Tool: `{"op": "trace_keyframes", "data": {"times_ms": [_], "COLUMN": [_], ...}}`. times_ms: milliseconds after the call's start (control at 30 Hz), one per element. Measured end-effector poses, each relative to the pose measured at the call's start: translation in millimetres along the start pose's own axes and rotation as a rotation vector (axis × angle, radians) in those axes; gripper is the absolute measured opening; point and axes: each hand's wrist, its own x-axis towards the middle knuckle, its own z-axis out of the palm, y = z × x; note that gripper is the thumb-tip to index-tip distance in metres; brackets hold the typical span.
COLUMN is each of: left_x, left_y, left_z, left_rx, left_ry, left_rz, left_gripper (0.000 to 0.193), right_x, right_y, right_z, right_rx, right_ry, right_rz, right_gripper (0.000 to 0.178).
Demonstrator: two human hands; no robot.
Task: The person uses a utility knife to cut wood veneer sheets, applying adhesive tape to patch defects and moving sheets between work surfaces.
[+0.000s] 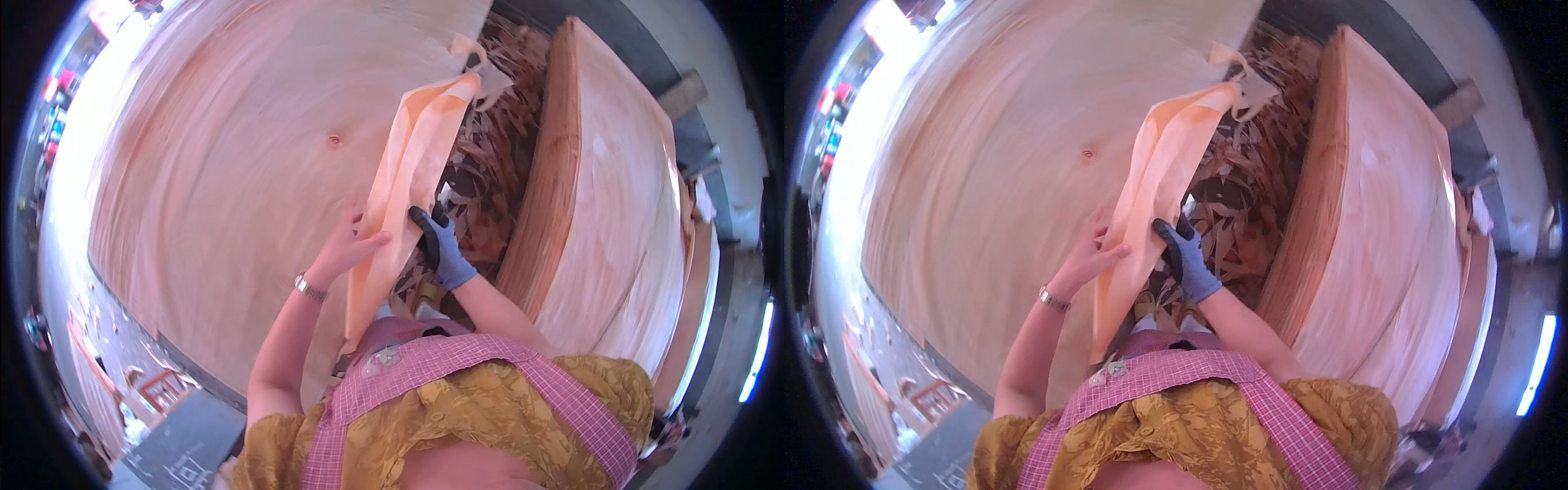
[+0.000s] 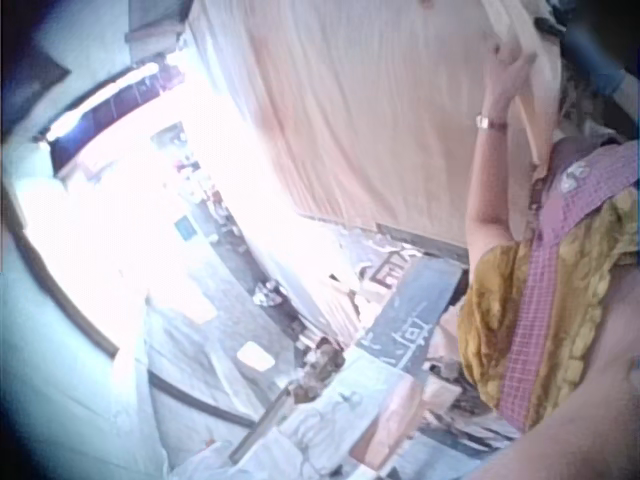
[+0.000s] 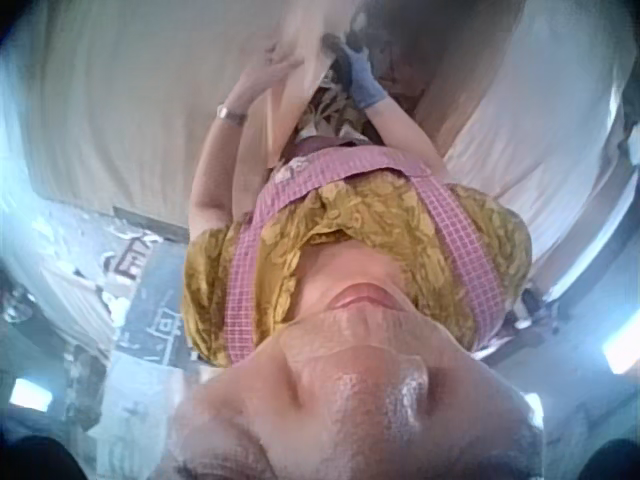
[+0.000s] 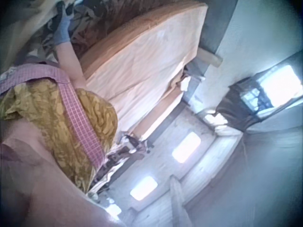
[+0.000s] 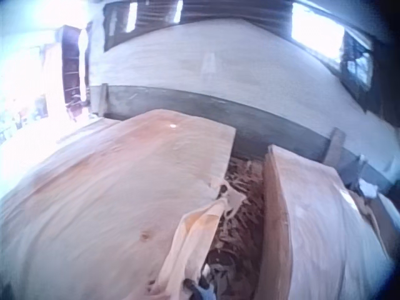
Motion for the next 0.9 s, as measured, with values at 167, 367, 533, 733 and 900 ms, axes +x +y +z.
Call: {"op": "trace_keyframes", "data": {"times_ms": [167,367,533,733,900], "left_x": [-5.8,41.6,141.6,269.2,314.9], "left_y": [-47.0,-61.1,-51.3,-22.7,-29.2], "left_z": [-17.5,-18.0,-5.9,14.2,18.2], "left_rx": [-0.037,0.210,0.582,1.158,1.409], "left_ry": [0.020,-0.030,0.084,0.296,0.343], "left_rz": [-0.067,-0.018,0.197,0.622,0.449], "left_gripper": [0.069,0.052,0.045,0.057,0.059], "right_x": [8.8,12.0,76.1,144.9,187.7], "right_y": [42.8,77.7,83.5,65.3,54.0], "right_z": [-134.6,-310.1,-402.0,-448.8,-516.8], "right_rx": [-0.177,-0.722,-1.317,-1.416,-1.467], "right_ry": [0.368,0.770,0.895,0.960,0.931], "right_rz": [0.009,0.059,0.177,0.297,0.338], "right_gripper": [0.026,0.014,0.053,0.040,0.029]}}
